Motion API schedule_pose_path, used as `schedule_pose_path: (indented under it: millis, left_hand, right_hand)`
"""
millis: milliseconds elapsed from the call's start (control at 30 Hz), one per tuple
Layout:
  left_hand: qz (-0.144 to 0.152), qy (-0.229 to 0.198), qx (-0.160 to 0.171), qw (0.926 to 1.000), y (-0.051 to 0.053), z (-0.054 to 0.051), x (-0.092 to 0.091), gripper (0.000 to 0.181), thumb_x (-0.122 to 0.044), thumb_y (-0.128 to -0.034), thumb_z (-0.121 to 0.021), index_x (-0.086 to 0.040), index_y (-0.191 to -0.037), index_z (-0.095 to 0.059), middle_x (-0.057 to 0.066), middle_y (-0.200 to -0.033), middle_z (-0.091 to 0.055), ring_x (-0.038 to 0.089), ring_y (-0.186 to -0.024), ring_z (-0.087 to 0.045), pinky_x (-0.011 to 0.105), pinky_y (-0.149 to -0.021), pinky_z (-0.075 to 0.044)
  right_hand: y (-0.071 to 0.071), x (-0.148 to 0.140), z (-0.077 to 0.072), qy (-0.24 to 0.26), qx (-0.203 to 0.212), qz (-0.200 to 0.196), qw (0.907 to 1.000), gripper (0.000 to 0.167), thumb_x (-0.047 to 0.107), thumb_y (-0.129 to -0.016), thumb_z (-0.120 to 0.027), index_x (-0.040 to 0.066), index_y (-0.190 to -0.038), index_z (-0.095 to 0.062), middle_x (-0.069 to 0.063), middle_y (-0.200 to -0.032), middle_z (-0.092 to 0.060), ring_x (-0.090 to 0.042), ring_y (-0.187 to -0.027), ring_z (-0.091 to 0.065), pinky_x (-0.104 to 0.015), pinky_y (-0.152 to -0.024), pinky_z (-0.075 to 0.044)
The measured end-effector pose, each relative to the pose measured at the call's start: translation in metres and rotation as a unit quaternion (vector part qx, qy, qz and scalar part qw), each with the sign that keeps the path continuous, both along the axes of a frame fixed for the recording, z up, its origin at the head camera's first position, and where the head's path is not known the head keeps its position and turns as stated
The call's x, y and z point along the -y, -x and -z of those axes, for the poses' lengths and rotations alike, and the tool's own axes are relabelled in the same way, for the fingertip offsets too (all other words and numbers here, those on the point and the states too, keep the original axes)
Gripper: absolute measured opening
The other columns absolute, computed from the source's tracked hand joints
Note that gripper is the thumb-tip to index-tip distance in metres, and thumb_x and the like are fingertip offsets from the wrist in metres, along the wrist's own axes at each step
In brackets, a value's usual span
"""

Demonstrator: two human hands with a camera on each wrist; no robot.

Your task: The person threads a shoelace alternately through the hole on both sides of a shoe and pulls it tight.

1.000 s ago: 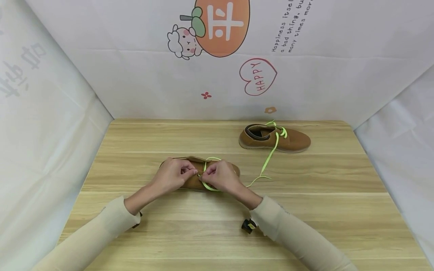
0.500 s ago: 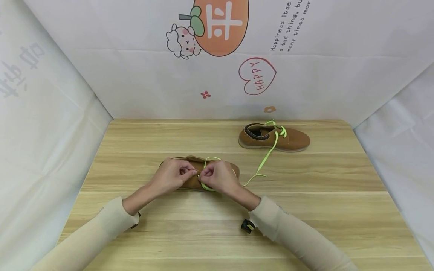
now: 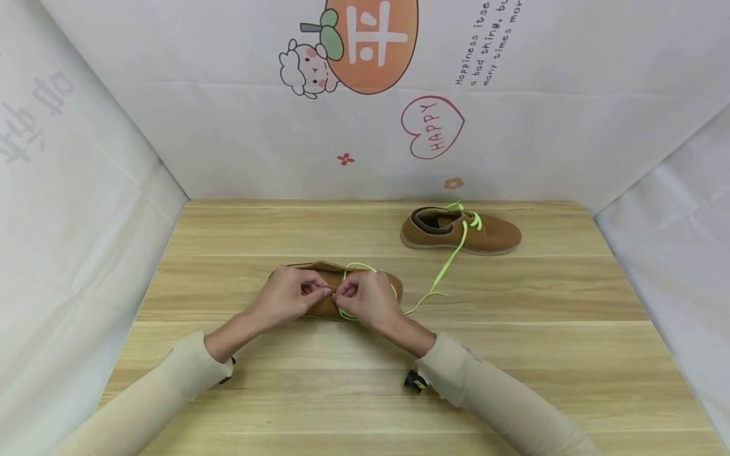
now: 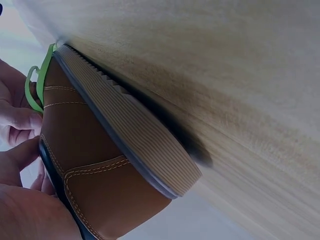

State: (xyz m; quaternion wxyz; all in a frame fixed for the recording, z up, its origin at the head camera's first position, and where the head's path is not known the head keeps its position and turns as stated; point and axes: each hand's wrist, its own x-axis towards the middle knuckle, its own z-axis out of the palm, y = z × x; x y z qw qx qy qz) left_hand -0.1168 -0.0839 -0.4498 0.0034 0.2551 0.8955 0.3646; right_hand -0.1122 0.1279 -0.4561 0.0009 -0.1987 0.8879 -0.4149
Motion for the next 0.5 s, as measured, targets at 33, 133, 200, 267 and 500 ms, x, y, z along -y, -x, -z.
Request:
schedule_pose_path:
  millis: [33,133,200,267,500]
  left_hand:
    - [0.002,0.0,-0.001,1.0,-0.0001,0.0001,0.0001,0.005,-0.014,-0.094,-0.079,-0.011,-0.09,-0.081,-0.007,-0.076,-0.076,-0.002,-0.065,-0.064,0.021,-0.062,-0.053]
    - [0.006,-0.001,0.001,1.0,0.0,0.0009,0.0007,0.004,-0.013,-0.0933,-0.08,-0.011,-0.09,-0.08,-0.006,-0.077,-0.076,-0.002,-0.066,-0.065,0.021,-0.063,-0.053]
    - [0.007,-0.003,0.001,1.0,0.0001,0.0006,0.001,0.004,-0.013,-0.093,-0.081,-0.011,-0.089,-0.079,-0.006,-0.078,-0.076,-0.002,-0.067,-0.065,0.02,-0.063,-0.054]
    - [0.01,-0.008,0.001,0.9999,0.0002,0.0006,0.0015,0.006,-0.012,-0.0929,-0.081,-0.012,-0.088,-0.079,-0.006,-0.078,-0.076,-0.002,-0.067,-0.065,0.02,-0.063,-0.054]
    - [0.02,-0.016,-0.007,0.9997,-0.0009,0.0008,0.004,0.011,-0.01,-0.0904,-0.084,-0.014,-0.084,-0.077,-0.007,-0.075,-0.074,-0.003,-0.064,-0.06,0.02,-0.059,-0.051]
  right_hand:
    - [-0.0002,-0.0002,0.0006,-0.002,-0.005,0.002,1.0,0.012,0.008,-0.084,-0.083,0.014,-0.075,-0.079,0.006,-0.07,-0.074,-0.001,-0.062,-0.065,-0.02,-0.058,-0.054]
    - [-0.0008,-0.0011,0.0018,-0.009,-0.027,0.009,0.9996,0.013,0.011,-0.084,-0.087,0.016,-0.076,-0.077,0.007,-0.071,-0.074,-0.001,-0.062,-0.066,-0.022,-0.06,-0.054]
    - [-0.0006,-0.002,0.0034,-0.016,-0.05,0.012,0.9985,0.015,0.013,-0.082,-0.089,0.015,-0.077,-0.075,0.007,-0.071,-0.074,-0.002,-0.062,-0.066,-0.022,-0.06,-0.054]
    - [0.0,-0.0027,0.005,-0.021,-0.075,0.012,0.9969,0.018,0.014,-0.081,-0.092,0.014,-0.079,-0.074,0.006,-0.072,-0.073,-0.003,-0.062,-0.066,-0.023,-0.059,-0.053]
    - [0.0027,-0.0053,0.0093,-0.035,-0.119,-0.014,0.9921,0.021,0.014,-0.08,-0.094,0.01,-0.091,-0.076,0.0,-0.083,-0.067,-0.012,-0.072,-0.064,-0.023,-0.062,-0.052]
